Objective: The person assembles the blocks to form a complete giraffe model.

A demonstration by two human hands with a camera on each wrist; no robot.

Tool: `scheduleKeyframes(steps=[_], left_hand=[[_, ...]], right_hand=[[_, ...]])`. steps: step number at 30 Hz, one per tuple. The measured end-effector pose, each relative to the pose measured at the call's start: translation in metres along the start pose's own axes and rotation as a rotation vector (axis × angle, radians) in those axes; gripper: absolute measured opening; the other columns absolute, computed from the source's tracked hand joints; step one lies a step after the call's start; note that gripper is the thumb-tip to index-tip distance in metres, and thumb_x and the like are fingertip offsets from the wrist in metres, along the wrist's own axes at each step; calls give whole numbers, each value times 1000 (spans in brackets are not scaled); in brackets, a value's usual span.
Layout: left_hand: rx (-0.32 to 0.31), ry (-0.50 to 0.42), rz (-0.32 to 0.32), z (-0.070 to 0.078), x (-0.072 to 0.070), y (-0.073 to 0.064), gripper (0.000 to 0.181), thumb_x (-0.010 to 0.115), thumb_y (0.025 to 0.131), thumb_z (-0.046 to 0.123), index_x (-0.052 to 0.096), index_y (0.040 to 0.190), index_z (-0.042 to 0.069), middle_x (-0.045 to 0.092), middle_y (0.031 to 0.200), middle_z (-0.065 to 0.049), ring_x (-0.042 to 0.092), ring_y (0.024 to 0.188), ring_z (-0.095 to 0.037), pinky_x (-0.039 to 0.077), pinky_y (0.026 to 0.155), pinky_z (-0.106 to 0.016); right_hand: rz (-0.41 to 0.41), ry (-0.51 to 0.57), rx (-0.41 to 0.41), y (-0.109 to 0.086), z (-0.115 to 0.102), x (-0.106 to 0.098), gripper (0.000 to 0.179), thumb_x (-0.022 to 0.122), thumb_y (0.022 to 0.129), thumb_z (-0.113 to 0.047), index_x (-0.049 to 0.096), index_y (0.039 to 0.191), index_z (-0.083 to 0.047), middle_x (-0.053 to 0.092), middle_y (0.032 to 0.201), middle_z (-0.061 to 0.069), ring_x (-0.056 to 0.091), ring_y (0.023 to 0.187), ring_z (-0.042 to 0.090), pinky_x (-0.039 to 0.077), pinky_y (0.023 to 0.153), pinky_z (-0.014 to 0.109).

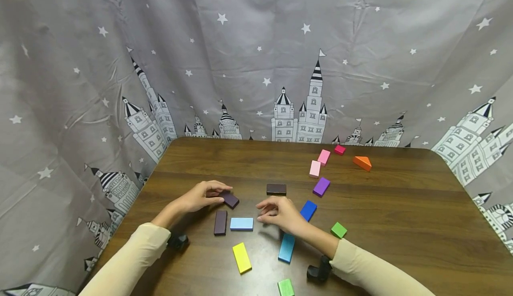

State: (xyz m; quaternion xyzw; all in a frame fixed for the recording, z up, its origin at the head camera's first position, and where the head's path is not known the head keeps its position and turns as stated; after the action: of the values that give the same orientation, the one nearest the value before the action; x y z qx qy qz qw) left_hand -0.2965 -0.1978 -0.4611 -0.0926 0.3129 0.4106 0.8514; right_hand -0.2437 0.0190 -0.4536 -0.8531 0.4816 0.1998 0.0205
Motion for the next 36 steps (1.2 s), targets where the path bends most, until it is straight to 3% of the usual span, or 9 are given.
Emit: scheduleKeyframes(steps=[7, 13, 23, 31, 36], left_hand=[[-25, -2, 6, -1, 0, 0, 34, 67, 92, -4, 63, 126, -8, 62, 127, -22, 57, 117, -40, 48, 99, -48], [-40, -17, 12, -5, 0, 1, 34, 69, 91, -3, 64, 125, -8, 63, 126, -22, 57, 117, -38, 49, 98, -44], [-24, -11, 52, 0, -1, 4, 28, 73, 88, -2, 69, 115, -10, 67, 115, -22, 63, 107, -38, 53, 91, -43], [-49, 12, 112, 4, -2, 4, 28, 76, 86, 0, 71, 111, -9, 68, 111, -22, 65, 103, -38, 55, 88, -45], [-50, 32, 109, 6, 1, 5, 28, 77, 86, 2, 72, 112, -8, 68, 111, -21, 66, 102, -37, 56, 86, -44]], right_hand=[[-21, 71, 79, 3, 6, 16, 27, 77, 82, 8, 67, 106, 16, 70, 95, 25, 71, 84, 31, 57, 72, 22], [-28, 70, 95, 4, 7, 23, 29, 79, 77, 12, 68, 104, 16, 69, 94, 25, 70, 82, 32, 57, 70, 22], [-24, -117, 42, 5, 2, 32, 29, 83, 74, 9, 71, 100, 10, 64, 91, 13, 67, 76, 19, 53, 64, 16], [-15, -156, 31, 9, 2, 33, 27, 85, 71, 10, 71, 94, 10, 63, 84, 10, 65, 71, 17, 52, 61, 15], [1, -181, 37, 10, 4, 31, 26, 85, 70, 11, 72, 92, 9, 62, 83, 8, 65, 71, 18, 51, 60, 15]])
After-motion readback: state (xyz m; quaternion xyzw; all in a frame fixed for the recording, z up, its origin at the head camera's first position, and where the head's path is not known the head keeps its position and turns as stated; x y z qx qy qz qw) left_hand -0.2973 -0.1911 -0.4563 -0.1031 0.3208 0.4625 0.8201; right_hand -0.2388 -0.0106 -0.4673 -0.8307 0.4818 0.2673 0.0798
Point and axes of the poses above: each hand's wrist, its own y-axis towards the middle knuckle, its own x-axis out of the palm, z = x × y, the point moved 8 cm from there along y, towards the middle knuckle
